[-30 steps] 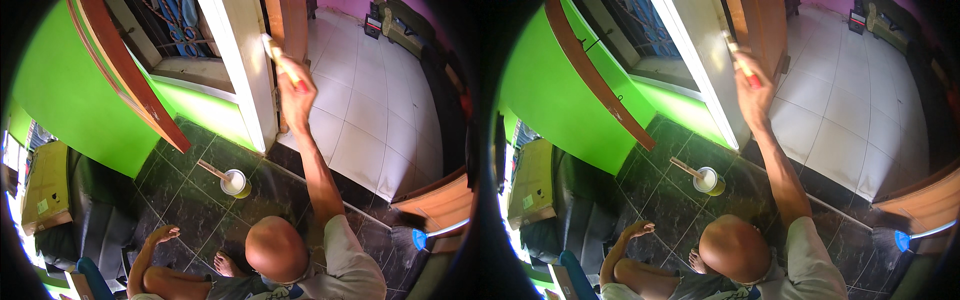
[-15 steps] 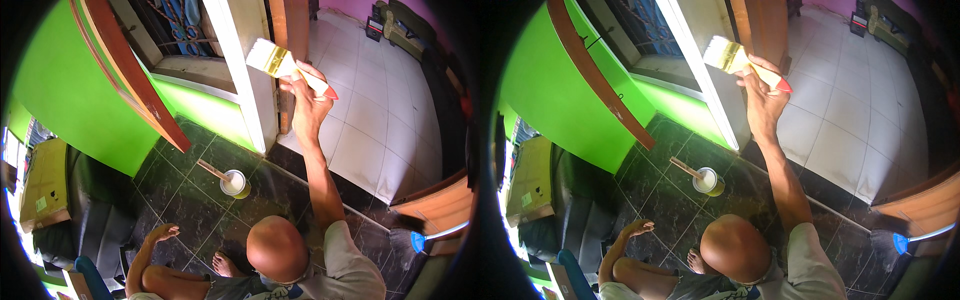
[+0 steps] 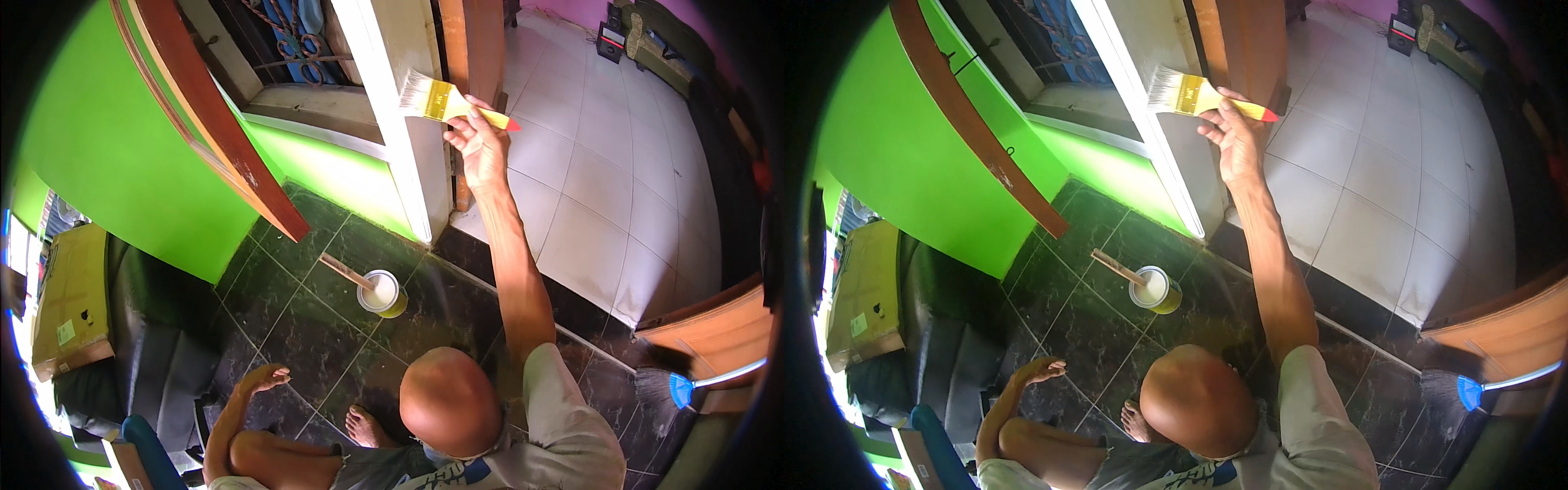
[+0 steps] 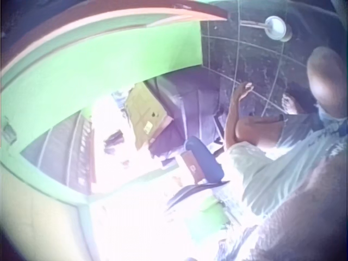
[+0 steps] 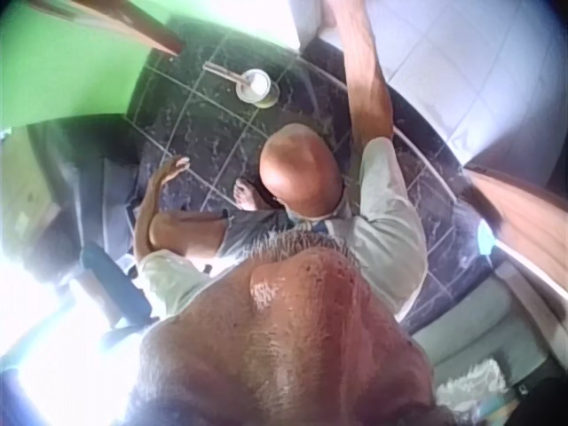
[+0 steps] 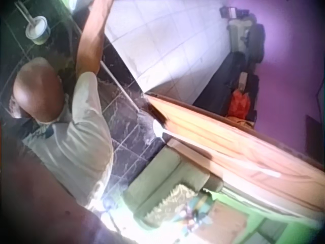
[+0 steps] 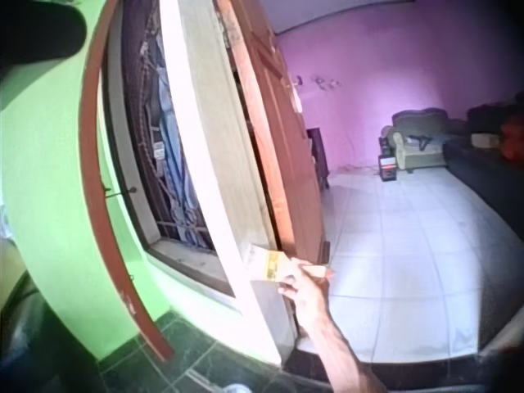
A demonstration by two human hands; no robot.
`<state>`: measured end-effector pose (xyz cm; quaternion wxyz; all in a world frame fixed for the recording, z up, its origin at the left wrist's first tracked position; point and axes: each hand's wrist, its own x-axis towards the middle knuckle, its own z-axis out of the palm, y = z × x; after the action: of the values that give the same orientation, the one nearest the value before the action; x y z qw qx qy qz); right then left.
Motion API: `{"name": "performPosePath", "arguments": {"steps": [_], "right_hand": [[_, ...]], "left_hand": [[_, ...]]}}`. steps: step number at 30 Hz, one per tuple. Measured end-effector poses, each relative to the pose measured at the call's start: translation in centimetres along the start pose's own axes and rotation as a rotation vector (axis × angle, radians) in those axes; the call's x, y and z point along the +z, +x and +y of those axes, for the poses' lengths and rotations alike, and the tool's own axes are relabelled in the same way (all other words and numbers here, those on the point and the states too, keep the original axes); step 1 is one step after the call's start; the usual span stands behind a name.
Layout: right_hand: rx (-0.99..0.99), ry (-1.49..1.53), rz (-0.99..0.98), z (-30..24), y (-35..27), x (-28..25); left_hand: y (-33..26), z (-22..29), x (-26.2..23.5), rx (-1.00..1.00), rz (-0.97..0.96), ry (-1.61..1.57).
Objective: The person paints a wooden door frame white using a paintbrush. They repeatedly dip the brush into a paint can and apply paint to the vertical and horizontal sections of the frame.
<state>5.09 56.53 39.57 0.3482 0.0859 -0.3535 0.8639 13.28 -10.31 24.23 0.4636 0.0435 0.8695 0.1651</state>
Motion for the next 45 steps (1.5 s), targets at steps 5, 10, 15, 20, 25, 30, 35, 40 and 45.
{"name": "performPosePath", "arguments": {"steps": [5,10,15,20,25,30,35,40,45], "right_hand": [[0.032,0.04,0.031,0.4,-1.2,-0.3],[0.067,0.099,0.176,1.8,-3.4,-1.1],[-0.04,-0.332,0.361,-0.2,-6.0,-2.4],[-0.011,-0.696,0.187,-3.0,-3.4,2.1],[-0.242,-0.705,0.065,-8.1,1.0,9.5],[-0.405,-0.321,0.065,-8.7,2.1,10.8],[-0.168,-0.085,0.311,-2.5,-2.4,5.0],[0.044,-0.143,0.57,4.0,-9.4,-3.5],[-0.053,-0.367,0.54,4.2,-9.7,-5.9]], "left_hand": [[0.6,1.0,-0.3,0.072,0.047,-0.032],[0.8,0.2,-0.3,0.046,0.002,-0.038],[1.0,0.0,-0.5,0.083,0.039,-0.104],[0.1,1.7,-0.3,-0.015,-0.022,-0.055],[1.3,0.8,-0.1,0.088,0.015,-0.081],[1.2,0.5,-0.2,0.047,0.001,-0.092],[0.0,1.9,0.0,-0.004,-0.005,-0.071],[0.2,1.5,0.1,-0.007,-0.011,-0.062],[0.6,1.4,-0.5,0.059,0.003,-0.045]]}}
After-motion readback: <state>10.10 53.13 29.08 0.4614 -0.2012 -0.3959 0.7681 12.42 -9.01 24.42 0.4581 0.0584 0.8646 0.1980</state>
